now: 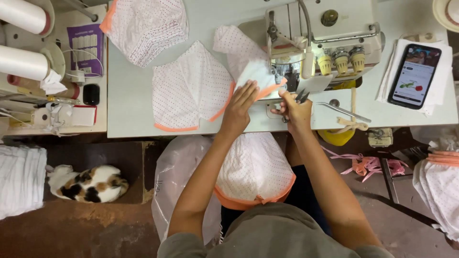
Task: Sewing together pieces of fabric to assemble baby shorts using an overlock machine and trimming excess threads.
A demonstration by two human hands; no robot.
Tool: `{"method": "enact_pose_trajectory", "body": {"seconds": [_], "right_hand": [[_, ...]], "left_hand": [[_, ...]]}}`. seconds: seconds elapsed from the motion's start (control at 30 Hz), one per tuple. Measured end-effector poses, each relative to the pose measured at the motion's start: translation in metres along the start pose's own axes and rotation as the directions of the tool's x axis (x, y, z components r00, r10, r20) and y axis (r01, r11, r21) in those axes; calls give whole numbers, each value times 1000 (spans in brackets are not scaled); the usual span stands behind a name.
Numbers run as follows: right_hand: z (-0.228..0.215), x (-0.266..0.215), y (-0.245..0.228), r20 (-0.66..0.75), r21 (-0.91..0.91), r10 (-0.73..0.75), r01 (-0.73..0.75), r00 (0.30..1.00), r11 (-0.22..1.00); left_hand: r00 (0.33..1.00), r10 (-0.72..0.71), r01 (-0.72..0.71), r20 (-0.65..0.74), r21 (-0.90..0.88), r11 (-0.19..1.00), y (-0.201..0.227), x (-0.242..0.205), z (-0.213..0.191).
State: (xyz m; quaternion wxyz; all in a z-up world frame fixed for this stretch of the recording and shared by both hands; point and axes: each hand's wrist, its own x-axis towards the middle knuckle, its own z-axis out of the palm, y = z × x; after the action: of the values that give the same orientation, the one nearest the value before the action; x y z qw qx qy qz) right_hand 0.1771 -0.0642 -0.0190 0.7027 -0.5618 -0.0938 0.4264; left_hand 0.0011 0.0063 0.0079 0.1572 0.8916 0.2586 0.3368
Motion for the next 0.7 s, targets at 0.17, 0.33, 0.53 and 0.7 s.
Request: {"method": "enact_pose_trajectory", "body": {"seconds": [0.17,0.33,0.53,0.7], "right_hand": [[3,-18,-13,-4,-25,15,-15,1000,1000],[-9,-39,-31,-18,-43,67,-67,998,997],[-21,-48,-44,45,-53,147,-145,988,988],[-14,-45,-49,163,-50,131,-124,978,991]], "left_hand": [[992,-75,83,102,-73,994,-1,21,-22],[964,-217,222,-151,18,975,-30,39,-9],[443,-864,725,240,-662,188,-74,66,1],[849,-528,373,-23,-683,628,-23,75,-66]]}}
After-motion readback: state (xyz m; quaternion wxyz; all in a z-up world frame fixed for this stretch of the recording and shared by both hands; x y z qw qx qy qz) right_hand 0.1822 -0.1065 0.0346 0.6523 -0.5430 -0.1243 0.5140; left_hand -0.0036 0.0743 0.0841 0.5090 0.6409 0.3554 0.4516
